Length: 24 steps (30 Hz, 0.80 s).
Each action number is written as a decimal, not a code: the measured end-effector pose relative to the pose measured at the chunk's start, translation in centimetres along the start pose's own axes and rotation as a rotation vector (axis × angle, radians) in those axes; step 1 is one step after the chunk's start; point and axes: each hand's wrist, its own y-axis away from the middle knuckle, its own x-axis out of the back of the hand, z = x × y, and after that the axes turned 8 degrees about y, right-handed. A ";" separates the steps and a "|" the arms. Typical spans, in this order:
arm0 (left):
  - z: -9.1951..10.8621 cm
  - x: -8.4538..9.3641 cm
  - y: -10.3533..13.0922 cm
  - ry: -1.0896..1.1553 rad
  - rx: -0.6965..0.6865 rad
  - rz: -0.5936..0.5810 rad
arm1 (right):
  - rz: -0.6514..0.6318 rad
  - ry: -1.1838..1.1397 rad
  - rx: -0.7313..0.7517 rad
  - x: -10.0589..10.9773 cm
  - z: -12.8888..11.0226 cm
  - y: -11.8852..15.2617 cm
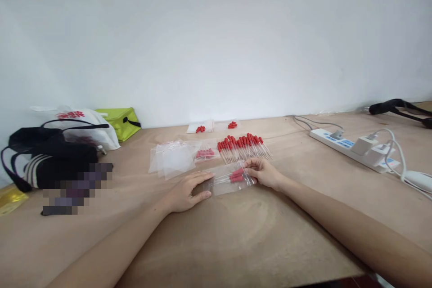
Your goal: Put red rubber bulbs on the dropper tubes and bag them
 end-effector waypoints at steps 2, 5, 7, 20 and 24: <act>0.1 0.1 0.0 -0.001 0.003 -0.003 | 0.025 0.014 0.013 -0.2 0.3 -0.4; 0.2 0.1 0.0 0.005 0.000 0.001 | 0.056 0.055 -0.023 -0.6 0.6 -0.9; 0.1 0.0 0.0 0.010 -0.004 0.011 | 0.042 0.070 -0.041 -0.7 0.6 -1.0; -0.2 0.1 -0.1 0.048 -0.060 -0.048 | 0.476 0.735 0.079 3.6 -0.7 -3.6; -0.1 0.1 -0.1 0.060 -0.058 -0.051 | 0.599 0.844 -0.002 4.9 -1.5 -6.4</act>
